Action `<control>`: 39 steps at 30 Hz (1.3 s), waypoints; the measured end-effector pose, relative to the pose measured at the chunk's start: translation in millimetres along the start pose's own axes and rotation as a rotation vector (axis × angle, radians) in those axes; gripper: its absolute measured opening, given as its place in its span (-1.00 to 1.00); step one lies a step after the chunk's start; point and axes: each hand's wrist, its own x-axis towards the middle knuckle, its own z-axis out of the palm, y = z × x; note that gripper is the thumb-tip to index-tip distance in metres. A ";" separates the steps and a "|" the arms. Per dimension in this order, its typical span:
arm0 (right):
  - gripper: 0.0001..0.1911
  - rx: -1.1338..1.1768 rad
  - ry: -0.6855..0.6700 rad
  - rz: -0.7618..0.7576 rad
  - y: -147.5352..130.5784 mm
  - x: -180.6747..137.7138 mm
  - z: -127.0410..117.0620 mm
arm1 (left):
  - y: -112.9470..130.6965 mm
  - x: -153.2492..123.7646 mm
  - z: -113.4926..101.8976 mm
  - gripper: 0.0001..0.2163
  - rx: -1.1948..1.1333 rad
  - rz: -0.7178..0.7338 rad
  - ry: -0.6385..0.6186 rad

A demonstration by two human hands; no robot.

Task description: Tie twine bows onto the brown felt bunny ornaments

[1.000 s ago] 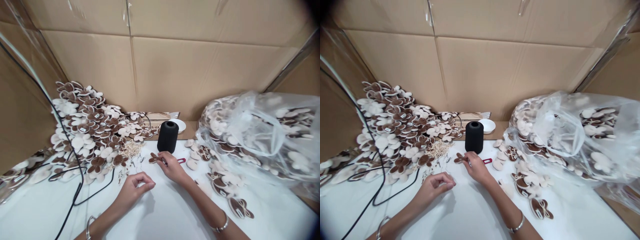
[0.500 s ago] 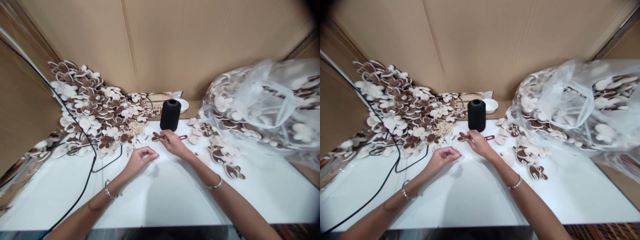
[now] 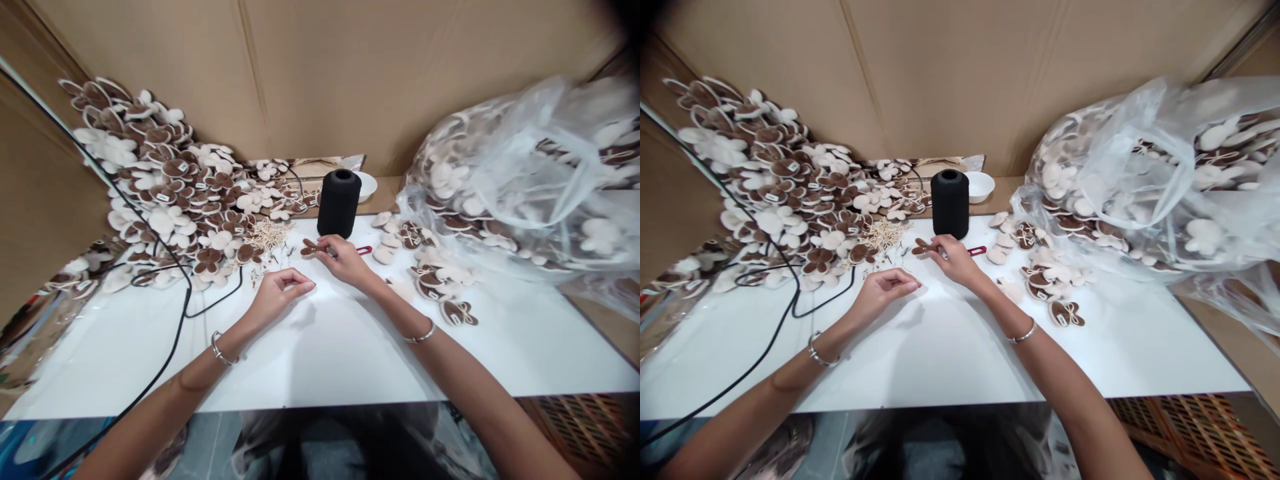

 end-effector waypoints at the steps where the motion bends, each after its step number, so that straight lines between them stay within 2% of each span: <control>1: -0.90 0.013 0.010 0.012 0.2 0.1 -0.3 | -0.4 0.2 0.0 -0.80 -0.001 -0.003 0.000; 10: -0.80 0.285 0.085 0.152 -3.6 2.0 -2.6 | -10.0 9.0 -3.1 -0.78 -0.063 -0.072 0.013; 15: -0.77 0.432 0.085 0.209 -3.8 3.6 -3.5 | -21.3 21.6 -11.0 -0.80 -0.257 -0.141 0.024; 19: -0.76 0.493 0.053 0.214 -4.4 4.4 -5.5 | -22.8 40.1 -20.0 -0.94 -0.495 -0.209 0.061; 20: -0.76 0.487 0.043 0.204 -4.9 4.4 -6.2 | -21.6 46.3 -22.0 -0.98 -0.554 -0.244 0.072; 24: -0.81 0.369 0.011 0.123 -5.9 2.9 -9.2 | -14.2 76.8 -25.8 -0.81 -0.728 -0.384 0.097; 28: -0.85 0.196 -0.030 -0.001 -5.6 0.3 -11.3 | -4.2 109.7 -21.8 -0.80 -0.677 -0.404 0.009; 33: -0.86 0.057 -0.114 -0.139 -8.9 -0.8 -15.6 | 8.8 131.6 -16.5 -0.87 -0.620 -0.375 -0.043; 39: -0.78 -0.051 -0.184 -0.230 -14.5 -0.7 -16.3 | 18.3 120.5 -21.1 -0.92 -0.376 -0.169 -0.167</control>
